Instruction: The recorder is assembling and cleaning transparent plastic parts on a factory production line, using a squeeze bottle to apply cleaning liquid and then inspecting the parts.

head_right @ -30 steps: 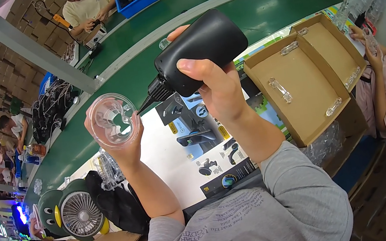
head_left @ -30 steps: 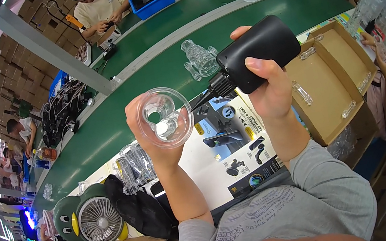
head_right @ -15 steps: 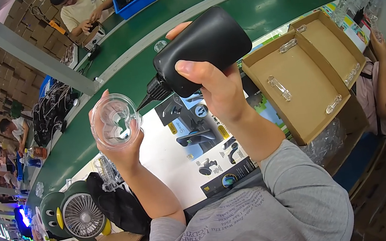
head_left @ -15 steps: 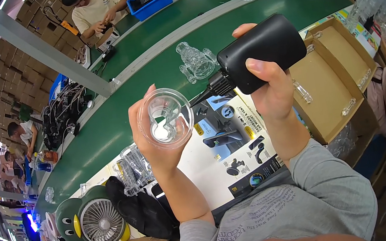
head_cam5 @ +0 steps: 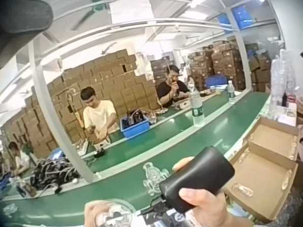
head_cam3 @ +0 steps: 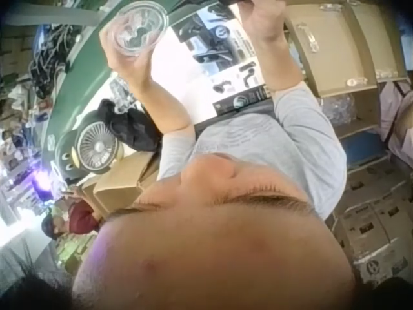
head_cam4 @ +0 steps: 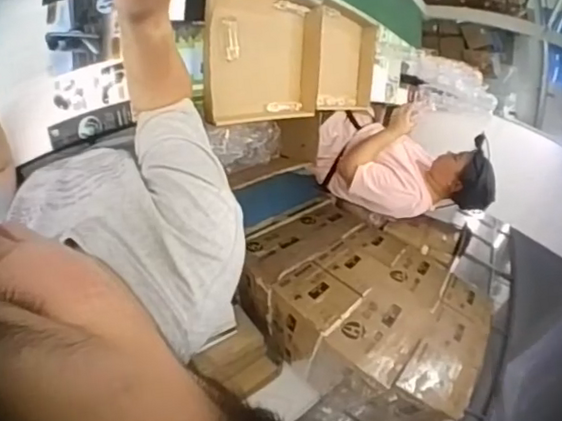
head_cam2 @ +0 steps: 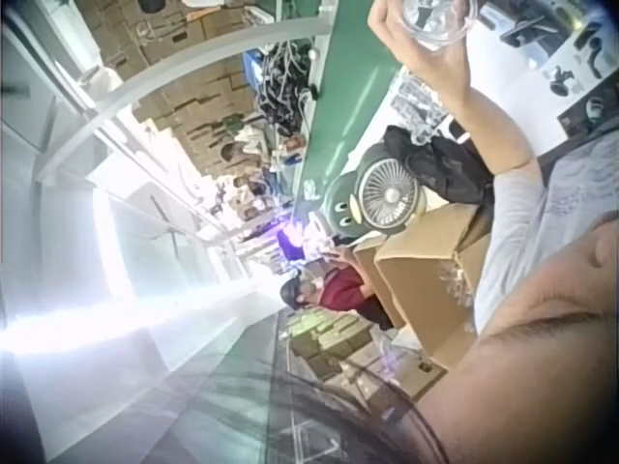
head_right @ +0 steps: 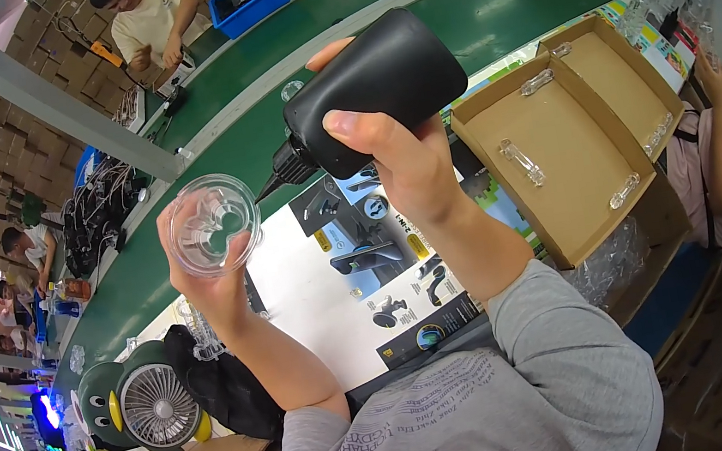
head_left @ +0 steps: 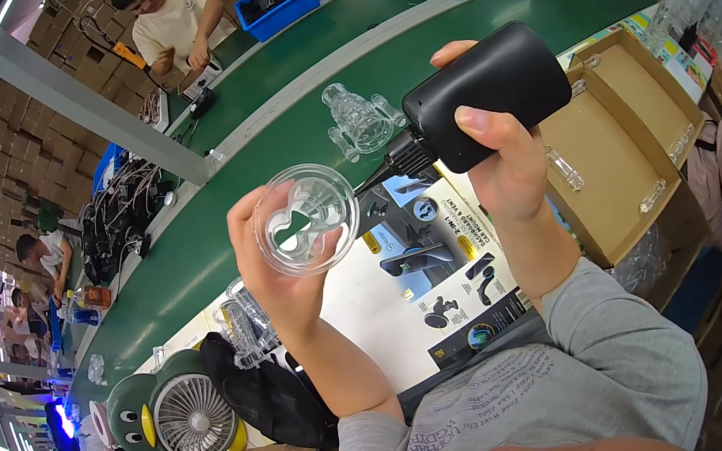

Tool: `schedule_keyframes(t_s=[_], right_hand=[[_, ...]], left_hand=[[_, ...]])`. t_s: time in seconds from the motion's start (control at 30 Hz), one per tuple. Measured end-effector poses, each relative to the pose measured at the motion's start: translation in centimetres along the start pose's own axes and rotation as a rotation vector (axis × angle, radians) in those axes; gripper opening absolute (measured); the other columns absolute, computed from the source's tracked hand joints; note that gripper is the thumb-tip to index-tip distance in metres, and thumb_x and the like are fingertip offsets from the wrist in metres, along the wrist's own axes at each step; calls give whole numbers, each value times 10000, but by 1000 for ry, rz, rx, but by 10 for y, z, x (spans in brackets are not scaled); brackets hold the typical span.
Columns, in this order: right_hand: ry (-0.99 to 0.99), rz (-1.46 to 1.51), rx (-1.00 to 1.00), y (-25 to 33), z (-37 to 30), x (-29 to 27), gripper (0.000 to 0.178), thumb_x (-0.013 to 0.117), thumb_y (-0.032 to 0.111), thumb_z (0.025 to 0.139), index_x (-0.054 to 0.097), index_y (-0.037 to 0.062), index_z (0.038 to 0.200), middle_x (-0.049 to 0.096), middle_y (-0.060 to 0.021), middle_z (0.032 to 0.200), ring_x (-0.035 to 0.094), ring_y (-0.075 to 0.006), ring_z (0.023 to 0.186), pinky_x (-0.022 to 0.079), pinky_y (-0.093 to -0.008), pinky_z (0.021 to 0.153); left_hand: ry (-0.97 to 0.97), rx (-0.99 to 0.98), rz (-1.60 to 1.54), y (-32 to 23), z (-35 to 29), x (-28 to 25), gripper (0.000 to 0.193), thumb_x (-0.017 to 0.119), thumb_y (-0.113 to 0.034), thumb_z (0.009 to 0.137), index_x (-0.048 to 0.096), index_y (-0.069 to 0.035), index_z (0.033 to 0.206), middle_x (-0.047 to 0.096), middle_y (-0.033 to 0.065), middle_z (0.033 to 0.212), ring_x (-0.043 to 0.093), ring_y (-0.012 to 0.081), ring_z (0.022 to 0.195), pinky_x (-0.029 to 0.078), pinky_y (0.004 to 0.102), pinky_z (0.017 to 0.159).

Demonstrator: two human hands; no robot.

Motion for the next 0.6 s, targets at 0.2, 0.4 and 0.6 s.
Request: schedule_keyframes(t_s=[0.2,0.4,0.6], right_hand=[[11,-3,7,-1,0,2,432,519,49,683,409,0,1098,492,-165,1106,570,-178,828,510,-287,719],[22,-2,20,-2,0,3,425,520,48,678,417,-13,1086,496,-163,1098,575,-179,817,512,-281,708],[36,3,41,-4,-1,4,421,527,47,675,424,-16,1078,503,-162,1085,579,-182,815,514,-286,704]], left_hand=[[-27,-54,-188,1,-2,-2,601,808,-132,580,500,22,1072,596,148,1024,566,237,968,442,324,838],[-37,-53,-271,4,-1,-4,577,782,-164,630,477,22,1083,582,171,1047,556,232,977,422,328,872],[-17,-14,-98,8,-3,-11,498,697,-254,733,522,57,1081,576,166,1073,550,240,990,412,338,882]])
Point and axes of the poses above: each hand's wrist, its own z-axis towards the middle knuckle, its own x-axis out of the palm, y = z × x, the point moved 7 cm from there along z, towards the middle knuckle
